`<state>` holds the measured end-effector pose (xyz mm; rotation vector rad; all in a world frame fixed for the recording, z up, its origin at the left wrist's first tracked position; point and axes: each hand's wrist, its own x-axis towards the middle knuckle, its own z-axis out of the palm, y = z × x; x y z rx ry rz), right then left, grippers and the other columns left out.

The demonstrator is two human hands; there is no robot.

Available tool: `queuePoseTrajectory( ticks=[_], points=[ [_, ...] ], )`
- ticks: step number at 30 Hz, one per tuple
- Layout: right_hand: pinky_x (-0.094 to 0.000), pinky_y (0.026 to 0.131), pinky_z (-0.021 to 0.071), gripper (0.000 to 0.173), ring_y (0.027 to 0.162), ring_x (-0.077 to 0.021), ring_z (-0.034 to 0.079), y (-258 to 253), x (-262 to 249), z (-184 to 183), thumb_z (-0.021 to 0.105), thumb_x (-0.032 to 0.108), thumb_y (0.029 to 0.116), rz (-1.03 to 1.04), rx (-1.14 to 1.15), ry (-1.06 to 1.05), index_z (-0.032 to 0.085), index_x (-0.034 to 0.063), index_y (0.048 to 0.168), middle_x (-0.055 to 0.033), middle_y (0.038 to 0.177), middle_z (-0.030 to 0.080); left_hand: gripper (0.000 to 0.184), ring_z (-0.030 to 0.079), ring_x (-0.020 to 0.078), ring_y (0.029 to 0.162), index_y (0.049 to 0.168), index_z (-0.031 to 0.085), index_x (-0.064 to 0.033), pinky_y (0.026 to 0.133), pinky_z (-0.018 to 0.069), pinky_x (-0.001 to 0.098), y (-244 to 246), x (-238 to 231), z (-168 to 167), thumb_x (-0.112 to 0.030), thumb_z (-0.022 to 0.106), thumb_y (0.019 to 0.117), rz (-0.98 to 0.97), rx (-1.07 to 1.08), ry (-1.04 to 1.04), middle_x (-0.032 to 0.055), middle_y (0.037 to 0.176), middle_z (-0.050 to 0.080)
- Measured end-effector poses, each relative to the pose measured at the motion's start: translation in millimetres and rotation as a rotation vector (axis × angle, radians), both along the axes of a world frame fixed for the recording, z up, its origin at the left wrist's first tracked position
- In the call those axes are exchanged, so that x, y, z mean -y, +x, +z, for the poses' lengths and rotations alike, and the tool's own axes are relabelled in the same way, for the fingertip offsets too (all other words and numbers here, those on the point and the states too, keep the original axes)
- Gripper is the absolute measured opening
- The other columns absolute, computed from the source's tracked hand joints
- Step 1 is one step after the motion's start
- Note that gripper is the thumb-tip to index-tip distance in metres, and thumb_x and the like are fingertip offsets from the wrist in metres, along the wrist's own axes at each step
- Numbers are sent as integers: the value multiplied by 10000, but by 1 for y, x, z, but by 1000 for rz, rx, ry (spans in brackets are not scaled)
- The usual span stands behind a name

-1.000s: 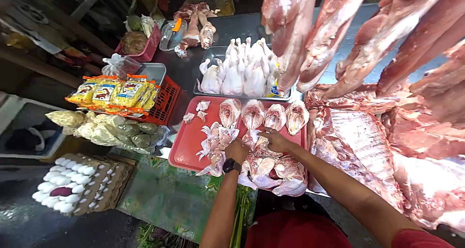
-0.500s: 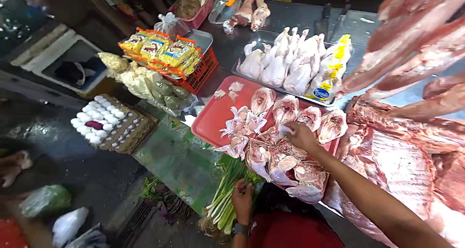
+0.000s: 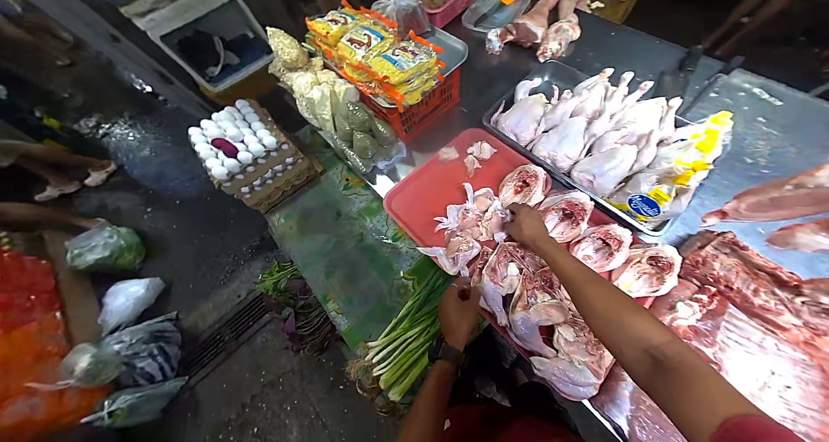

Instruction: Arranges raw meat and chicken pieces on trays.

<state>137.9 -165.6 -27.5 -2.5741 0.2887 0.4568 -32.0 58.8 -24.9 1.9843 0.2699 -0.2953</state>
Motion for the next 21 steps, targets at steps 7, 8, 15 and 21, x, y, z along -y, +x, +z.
queuePoseTrajectory(
  ticks=[7,8,15,21],
  points=[
    [-681,904,504,372,1023,-430,673,-4,8,19,786,249,860,-93,84,88,700,34,1151,-231,1060,708,402,697,248,982,1252,677,-22,909,583,427,42,-17,-20,-231,761,919,220,-18,96,176,1139,687],
    [-678,887,512,367,997,-419,681,-4,6,26,793,252,852,-102,98,112,705,45,1142,-218,1040,715,365,704,232,946,1206,702,-29,887,590,416,45,-17,-23,-222,774,904,212,-13,95,162,1101,699],
    [-518,850,587,334,900,-263,711,-1,-43,59,786,209,901,77,14,488,693,56,1184,-140,1054,725,334,713,212,899,1159,711,-16,856,608,390,42,-6,-35,-179,806,884,297,19,61,153,1062,706],
    [-696,946,483,545,1216,-466,588,20,-22,32,774,320,835,110,-58,-134,657,104,1321,-240,1263,653,377,734,189,913,1199,684,15,875,615,385,36,-8,-28,-134,808,876,321,41,13,136,1057,738]
  ],
)
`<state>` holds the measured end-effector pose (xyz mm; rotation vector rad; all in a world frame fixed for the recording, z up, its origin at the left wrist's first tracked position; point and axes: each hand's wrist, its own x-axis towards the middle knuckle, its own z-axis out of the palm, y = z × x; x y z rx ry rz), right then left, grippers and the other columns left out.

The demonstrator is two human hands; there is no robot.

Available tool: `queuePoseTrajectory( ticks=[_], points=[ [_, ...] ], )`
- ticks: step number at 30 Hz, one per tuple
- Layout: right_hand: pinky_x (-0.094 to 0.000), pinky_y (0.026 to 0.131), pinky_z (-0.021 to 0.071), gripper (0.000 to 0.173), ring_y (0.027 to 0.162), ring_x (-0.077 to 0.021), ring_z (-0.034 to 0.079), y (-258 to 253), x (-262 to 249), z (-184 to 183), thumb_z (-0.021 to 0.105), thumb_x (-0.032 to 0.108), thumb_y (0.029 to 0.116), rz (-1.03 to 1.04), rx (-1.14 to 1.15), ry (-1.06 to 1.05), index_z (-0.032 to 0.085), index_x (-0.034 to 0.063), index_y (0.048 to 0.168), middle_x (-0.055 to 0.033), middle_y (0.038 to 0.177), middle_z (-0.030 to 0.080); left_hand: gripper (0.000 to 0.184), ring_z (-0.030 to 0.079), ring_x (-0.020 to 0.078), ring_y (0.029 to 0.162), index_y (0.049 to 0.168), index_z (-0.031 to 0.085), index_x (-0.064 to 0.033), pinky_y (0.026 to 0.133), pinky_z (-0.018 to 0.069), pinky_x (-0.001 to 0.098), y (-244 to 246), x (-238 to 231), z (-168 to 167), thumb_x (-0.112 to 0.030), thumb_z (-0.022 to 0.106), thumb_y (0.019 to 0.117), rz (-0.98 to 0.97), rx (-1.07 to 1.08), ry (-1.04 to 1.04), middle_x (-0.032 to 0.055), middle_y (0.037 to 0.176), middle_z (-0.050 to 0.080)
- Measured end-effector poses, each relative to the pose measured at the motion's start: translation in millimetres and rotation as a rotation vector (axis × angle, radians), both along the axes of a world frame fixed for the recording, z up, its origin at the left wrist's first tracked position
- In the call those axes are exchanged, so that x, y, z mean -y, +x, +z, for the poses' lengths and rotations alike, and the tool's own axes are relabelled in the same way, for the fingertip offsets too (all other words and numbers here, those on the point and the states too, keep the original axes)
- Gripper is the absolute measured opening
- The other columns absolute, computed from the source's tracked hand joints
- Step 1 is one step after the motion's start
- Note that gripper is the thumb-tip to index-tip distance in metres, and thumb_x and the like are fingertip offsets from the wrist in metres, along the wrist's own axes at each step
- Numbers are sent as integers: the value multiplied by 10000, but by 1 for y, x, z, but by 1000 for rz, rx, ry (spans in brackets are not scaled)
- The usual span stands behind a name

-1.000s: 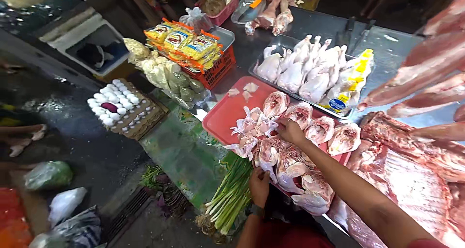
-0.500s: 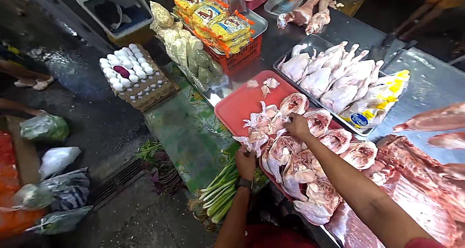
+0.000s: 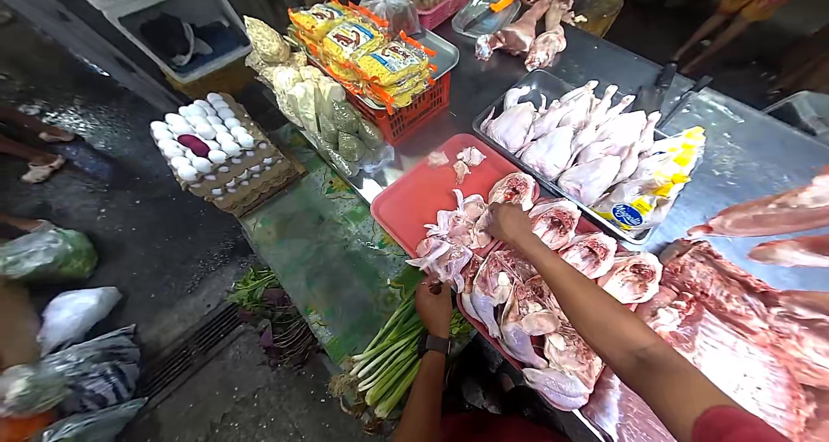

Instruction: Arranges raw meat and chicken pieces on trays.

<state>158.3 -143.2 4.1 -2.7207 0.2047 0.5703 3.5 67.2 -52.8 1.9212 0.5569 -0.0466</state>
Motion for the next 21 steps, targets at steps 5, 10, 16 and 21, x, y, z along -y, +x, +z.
queuePoseTrajectory(
  ticks=[5,10,16,21],
  points=[
    [-665,938,497,457,1140,-427,651,-4,20,-35,740,323,864,-9,-131,-4,661,54,1225,-227,1169,694,273,739,159,916,1105,753,-55,901,603,396,17,7,5,-222,796,893,-99,-98,75,78,1005,764],
    [-629,918,526,331,1010,-366,701,-9,20,-17,786,283,877,-96,-88,229,728,72,1125,-172,1059,739,254,735,150,938,1091,761,-123,904,596,429,31,16,5,-318,745,929,-171,-165,157,26,1004,767],
    [-539,863,578,328,896,-270,720,-13,-3,31,797,271,887,-20,-124,439,726,79,1143,-125,1018,746,309,728,160,895,1183,708,-20,856,620,366,0,18,-14,-163,750,913,-89,109,22,113,1059,735],
    [-559,941,547,300,1003,-293,713,1,-19,23,712,310,957,63,-74,359,745,84,1151,-139,1078,745,460,736,161,935,1309,623,5,876,623,372,-1,18,-14,-141,777,900,-19,121,-81,125,1087,739]
  ],
)
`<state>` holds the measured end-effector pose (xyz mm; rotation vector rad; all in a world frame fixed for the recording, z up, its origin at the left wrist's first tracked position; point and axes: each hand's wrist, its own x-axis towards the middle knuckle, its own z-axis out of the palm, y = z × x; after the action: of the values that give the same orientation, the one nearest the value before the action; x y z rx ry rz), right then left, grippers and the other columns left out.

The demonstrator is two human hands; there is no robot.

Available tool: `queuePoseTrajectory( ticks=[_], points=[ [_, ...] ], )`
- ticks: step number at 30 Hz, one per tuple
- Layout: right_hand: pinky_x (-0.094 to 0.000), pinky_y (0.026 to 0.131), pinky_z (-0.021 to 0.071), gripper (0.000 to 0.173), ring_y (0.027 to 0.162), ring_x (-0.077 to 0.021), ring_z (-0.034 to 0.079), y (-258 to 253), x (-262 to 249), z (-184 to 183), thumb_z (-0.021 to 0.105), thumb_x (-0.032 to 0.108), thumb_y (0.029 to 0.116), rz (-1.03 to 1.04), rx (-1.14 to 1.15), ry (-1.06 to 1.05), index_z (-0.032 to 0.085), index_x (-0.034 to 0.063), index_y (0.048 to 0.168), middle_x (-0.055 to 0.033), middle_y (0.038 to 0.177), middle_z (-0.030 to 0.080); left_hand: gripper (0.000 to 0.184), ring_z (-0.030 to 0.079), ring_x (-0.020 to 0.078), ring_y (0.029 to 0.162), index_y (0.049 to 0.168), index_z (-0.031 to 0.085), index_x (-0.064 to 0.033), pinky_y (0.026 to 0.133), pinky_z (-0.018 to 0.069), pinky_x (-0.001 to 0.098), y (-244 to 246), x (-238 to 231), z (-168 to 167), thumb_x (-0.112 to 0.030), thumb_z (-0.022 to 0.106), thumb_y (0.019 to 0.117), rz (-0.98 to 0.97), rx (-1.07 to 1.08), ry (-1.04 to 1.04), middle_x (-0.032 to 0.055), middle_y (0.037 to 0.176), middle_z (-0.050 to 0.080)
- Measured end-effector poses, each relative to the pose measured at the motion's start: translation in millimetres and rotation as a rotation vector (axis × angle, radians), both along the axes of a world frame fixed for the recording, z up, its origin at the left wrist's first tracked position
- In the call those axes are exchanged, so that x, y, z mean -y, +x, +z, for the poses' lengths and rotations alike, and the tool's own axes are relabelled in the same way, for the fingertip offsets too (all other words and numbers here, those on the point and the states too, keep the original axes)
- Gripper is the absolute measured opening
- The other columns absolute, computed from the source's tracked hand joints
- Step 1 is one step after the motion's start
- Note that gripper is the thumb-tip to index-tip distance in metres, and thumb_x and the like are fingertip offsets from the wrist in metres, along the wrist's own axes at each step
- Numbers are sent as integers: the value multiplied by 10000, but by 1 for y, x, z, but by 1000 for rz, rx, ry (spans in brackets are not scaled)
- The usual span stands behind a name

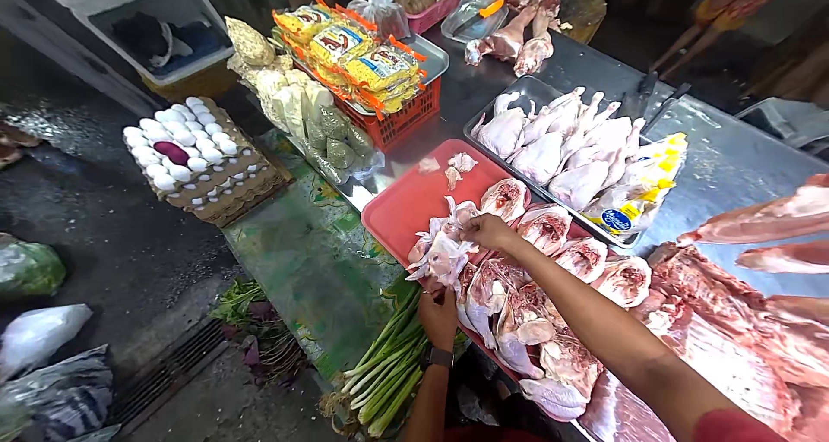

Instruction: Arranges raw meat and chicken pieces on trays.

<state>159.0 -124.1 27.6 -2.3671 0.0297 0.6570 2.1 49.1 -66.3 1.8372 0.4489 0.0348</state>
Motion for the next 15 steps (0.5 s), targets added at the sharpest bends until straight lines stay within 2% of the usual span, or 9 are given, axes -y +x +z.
queuePoseTrajectory(
  ticks=[1,2,3,5,7,10,12,15],
  points=[
    [-615,949,526,304,1065,-354,690,10,3,-8,684,278,955,-21,78,-76,734,92,1190,-172,1134,727,470,731,169,933,1323,621,3,879,618,378,2,-2,1,-153,772,906,-9,-10,14,132,1094,732],
    [-653,965,509,353,1140,-394,661,22,7,-19,658,249,955,-18,133,-146,697,117,1280,-189,1226,696,452,725,177,926,1315,636,-3,876,614,380,4,-4,1,-165,762,912,-19,-12,31,142,1106,721],
    [-672,984,493,429,1208,-412,629,35,12,-30,643,215,950,3,159,-194,646,142,1373,-191,1320,657,422,720,182,922,1291,658,-10,872,615,379,5,-6,0,-176,757,917,-32,-10,49,151,1123,707],
    [-661,1057,449,513,1300,-403,575,58,19,-54,644,193,949,92,139,-211,580,142,1455,-180,1411,611,342,712,182,908,1218,711,-34,859,616,370,6,-9,-2,-196,755,919,-62,-20,96,153,1134,684],
    [-639,1069,441,457,1284,-384,585,72,24,-68,670,256,954,129,91,-178,639,100,1382,-187,1358,641,306,713,182,913,1175,736,-50,862,618,369,8,-8,-3,-204,769,912,-75,-29,140,151,1136,680],
    [-661,960,490,406,1133,-401,646,73,18,-75,785,332,852,6,43,-147,730,77,1163,-207,1156,704,284,713,197,938,1145,763,-78,882,609,391,10,-6,-5,-233,777,907,-77,-54,234,140,1154,690],
    [-666,938,497,430,1110,-413,648,64,11,-69,829,333,813,-76,9,-165,725,68,1134,-218,1137,699,274,715,203,965,1133,775,-99,898,603,401,12,-3,0,-262,773,912,-92,-90,305,128,1171,696],
    [-649,929,514,430,1096,-402,665,46,8,-52,813,324,813,-189,30,-184,712,79,1151,-206,1128,707,258,713,202,972,1115,780,-118,894,600,417,18,-2,7,-281,759,915,-99,-160,345,108,1163,698]
  ],
)
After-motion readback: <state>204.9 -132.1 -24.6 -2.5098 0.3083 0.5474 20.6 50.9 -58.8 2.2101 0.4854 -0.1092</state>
